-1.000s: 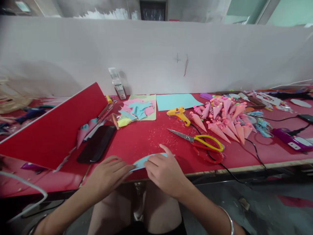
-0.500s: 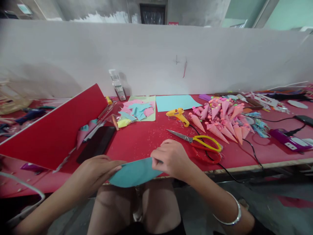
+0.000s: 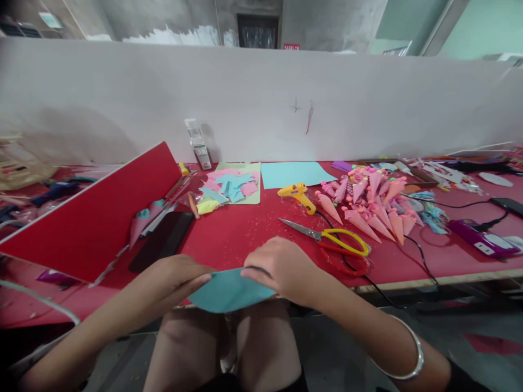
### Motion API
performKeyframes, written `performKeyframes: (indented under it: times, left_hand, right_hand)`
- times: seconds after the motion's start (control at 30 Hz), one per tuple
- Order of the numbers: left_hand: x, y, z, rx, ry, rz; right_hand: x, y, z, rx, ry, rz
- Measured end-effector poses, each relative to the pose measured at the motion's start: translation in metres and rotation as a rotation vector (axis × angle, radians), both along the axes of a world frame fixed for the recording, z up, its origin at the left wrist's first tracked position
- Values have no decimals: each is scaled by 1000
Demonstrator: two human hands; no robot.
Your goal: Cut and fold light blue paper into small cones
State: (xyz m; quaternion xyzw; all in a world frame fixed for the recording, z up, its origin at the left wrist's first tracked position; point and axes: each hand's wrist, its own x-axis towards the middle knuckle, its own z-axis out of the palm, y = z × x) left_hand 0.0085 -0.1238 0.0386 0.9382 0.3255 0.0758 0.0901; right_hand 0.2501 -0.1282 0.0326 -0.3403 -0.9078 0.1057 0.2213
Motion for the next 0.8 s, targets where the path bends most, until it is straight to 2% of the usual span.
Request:
performKeyframes:
  times: [0.2,0.37,0.47,0.57,0.7,0.8]
  left_hand:
    - [19,0,1,442,-3,-17]
    - [36,-4,0,669,-22,-40]
    - [31,-3,0,717,-2,-47]
    - [12,1,-4,731,40,-12]
    - [-19,6,-13,771,93,159]
    - [-26,5,-16,763,8,294]
  right_hand:
    - [-21,0,5,104,-149,-33]
    - [-28,3,1,28,-116,-63]
    - [-25,3,-1,-35,-70,-62]
    - [-13,4,0,-104,-26,-69]
    - [9,7,1,-211,35,-116]
    - [12,8,0,-234,31,-144]
